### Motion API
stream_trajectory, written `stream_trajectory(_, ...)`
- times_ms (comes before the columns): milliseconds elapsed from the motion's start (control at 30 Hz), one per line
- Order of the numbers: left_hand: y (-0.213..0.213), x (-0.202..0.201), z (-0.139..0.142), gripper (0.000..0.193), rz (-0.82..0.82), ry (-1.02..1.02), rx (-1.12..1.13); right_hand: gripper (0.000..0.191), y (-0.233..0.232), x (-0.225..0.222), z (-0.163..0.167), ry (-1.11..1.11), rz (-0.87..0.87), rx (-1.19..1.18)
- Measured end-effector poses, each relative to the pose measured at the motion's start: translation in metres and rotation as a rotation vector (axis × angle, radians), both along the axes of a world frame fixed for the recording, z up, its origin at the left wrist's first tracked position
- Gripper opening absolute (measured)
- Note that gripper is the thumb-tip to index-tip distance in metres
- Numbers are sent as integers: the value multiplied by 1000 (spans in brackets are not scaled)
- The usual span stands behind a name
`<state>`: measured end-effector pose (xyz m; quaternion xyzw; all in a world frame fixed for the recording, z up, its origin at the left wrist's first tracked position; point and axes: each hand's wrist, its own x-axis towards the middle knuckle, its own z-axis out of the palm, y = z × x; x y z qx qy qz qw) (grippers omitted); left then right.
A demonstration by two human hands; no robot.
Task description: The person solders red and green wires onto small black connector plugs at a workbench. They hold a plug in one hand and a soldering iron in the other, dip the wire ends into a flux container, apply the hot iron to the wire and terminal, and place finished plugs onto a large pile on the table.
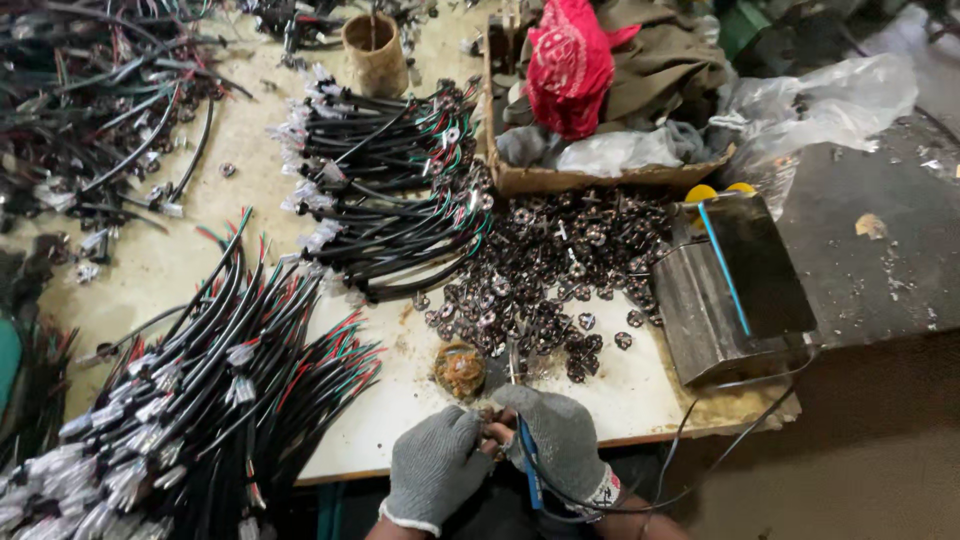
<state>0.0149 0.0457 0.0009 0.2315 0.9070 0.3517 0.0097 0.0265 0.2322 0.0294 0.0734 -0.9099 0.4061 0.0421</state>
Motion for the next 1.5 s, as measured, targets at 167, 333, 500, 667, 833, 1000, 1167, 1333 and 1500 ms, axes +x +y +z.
stream_trajectory(167,-35,-14,41,32,112,65,70,39,-3,-3,-3,249,5,118)
stream_trajectory(333,-132,-35,78,28,646,329,-569,45,-9,-3,-7,272,22,120)
stream_trajectory(500,-149,-42,63,25,630,301,-696,40,-11,-6,0,213,40,140)
stream_trajectory(667,-150,-37,60,14,647,390,-655,28,-13,-6,6,102,-7,175)
stream_trajectory(833,-154,3,84,8,614,519,-310,26,-13,-9,9,107,6,196)
stream_trajectory(1000,-108,23,58,9,318,116,94,27,-10,-5,14,102,16,-16)
stream_trajectory(1167,-38,26,19,10,-25,-224,158,40,-4,18,18,66,-112,-671)
stream_trajectory(1333,-51,11,42,19,-260,-569,-32,17,9,38,7,-72,-98,-422)
stream_trajectory(1500,-35,17,36,35,-154,-621,271,8,-12,44,-13,-301,-101,-563)
